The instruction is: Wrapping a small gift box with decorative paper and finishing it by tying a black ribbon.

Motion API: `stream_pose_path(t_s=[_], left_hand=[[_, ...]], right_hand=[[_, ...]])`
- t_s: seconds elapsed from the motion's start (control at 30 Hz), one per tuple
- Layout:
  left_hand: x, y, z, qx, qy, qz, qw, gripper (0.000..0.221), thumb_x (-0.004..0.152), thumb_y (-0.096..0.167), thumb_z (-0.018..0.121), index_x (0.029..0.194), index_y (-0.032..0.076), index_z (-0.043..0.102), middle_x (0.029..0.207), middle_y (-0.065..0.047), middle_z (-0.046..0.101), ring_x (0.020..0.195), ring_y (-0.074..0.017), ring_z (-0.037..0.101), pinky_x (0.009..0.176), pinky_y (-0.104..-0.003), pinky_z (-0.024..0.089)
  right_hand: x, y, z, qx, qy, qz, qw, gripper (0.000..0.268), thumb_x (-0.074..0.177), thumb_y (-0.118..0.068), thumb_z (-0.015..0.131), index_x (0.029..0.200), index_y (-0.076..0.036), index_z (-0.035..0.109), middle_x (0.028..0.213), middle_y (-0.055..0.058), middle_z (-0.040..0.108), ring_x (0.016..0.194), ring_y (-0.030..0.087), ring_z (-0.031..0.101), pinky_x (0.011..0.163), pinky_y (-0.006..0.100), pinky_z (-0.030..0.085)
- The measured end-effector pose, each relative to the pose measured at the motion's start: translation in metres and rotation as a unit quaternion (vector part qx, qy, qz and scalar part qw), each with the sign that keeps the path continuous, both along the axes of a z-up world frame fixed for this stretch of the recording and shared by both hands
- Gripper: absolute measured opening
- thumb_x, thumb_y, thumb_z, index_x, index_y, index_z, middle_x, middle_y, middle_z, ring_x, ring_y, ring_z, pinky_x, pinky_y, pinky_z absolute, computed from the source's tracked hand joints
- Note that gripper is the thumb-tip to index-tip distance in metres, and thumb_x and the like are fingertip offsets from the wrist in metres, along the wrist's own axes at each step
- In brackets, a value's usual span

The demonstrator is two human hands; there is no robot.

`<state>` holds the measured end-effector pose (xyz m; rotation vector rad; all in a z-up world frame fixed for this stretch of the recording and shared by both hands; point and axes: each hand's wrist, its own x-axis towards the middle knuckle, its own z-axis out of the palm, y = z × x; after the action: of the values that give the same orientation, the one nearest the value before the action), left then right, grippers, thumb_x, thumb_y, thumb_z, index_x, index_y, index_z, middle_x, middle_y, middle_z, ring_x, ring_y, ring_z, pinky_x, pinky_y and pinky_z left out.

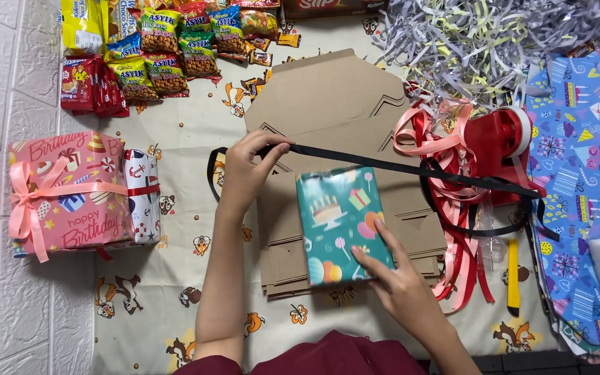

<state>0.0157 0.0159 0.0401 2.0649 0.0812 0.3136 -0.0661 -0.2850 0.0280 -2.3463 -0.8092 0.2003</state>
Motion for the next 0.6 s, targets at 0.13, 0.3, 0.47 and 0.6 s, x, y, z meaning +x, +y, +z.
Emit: stream_pose_path(t_s=[0.13, 0.3, 0.47, 0.6], left_hand=[[-0.001, -0.007, 0.008, 0.038, -0.077, 0.002, 0.996, 0.003, 0.09, 0.022, 0.069, 0.092, 0.023, 0.071, 0.077, 0.009, 0.065, 0.065, -0.0077, 0.056, 0.079, -0.021, 0.038], [-0.013, -0.022, 0.028, 0.093, -0.168, -0.02, 0.981, 0.006, 0.086, 0.017, 0.073, 0.089, 0.021, 0.07, 0.077, 0.011, 0.066, 0.058, -0.0079, 0.052, 0.079, -0.022, 0.038], [-0.023, -0.031, 0.041, 0.163, -0.258, -0.041, 0.951, 0.011, 0.081, 0.012, 0.076, 0.086, 0.018, 0.069, 0.075, 0.008, 0.064, 0.053, -0.0089, 0.05, 0.076, -0.024, 0.042], [-0.026, -0.027, 0.047, 0.163, -0.298, -0.042, 0.94, 0.006, 0.084, 0.012, 0.073, 0.086, 0.016, 0.069, 0.076, 0.006, 0.064, 0.059, -0.0119, 0.055, 0.075, -0.025, 0.043]], right_hand=[[-0.021, -0.006, 0.016, -0.061, 0.055, 0.052, 0.995, 0.048, 0.076, -0.022, 0.069, 0.123, -0.03, 0.06, 0.148, 0.016, 0.024, 0.121, 0.042, 0.046, 0.079, 0.047, 0.058], [0.036, -0.023, 0.022, -0.024, -0.037, 0.013, 0.999, 0.028, 0.087, -0.032, 0.058, 0.113, -0.03, 0.066, 0.119, 0.0, 0.055, 0.107, 0.025, 0.059, 0.087, 0.041, 0.049], [0.12, 0.023, 0.027, 0.114, -0.117, -0.013, 0.987, 0.033, 0.099, -0.026, 0.045, 0.13, -0.021, 0.057, 0.123, -0.002, 0.058, 0.121, 0.021, 0.05, 0.1, 0.036, 0.029], [0.145, 0.057, 0.035, 0.196, 0.218, 0.15, 0.944, 0.036, 0.102, -0.028, 0.036, 0.107, -0.011, 0.066, 0.087, 0.005, 0.072, 0.09, 0.019, 0.061, 0.089, 0.037, 0.04]])
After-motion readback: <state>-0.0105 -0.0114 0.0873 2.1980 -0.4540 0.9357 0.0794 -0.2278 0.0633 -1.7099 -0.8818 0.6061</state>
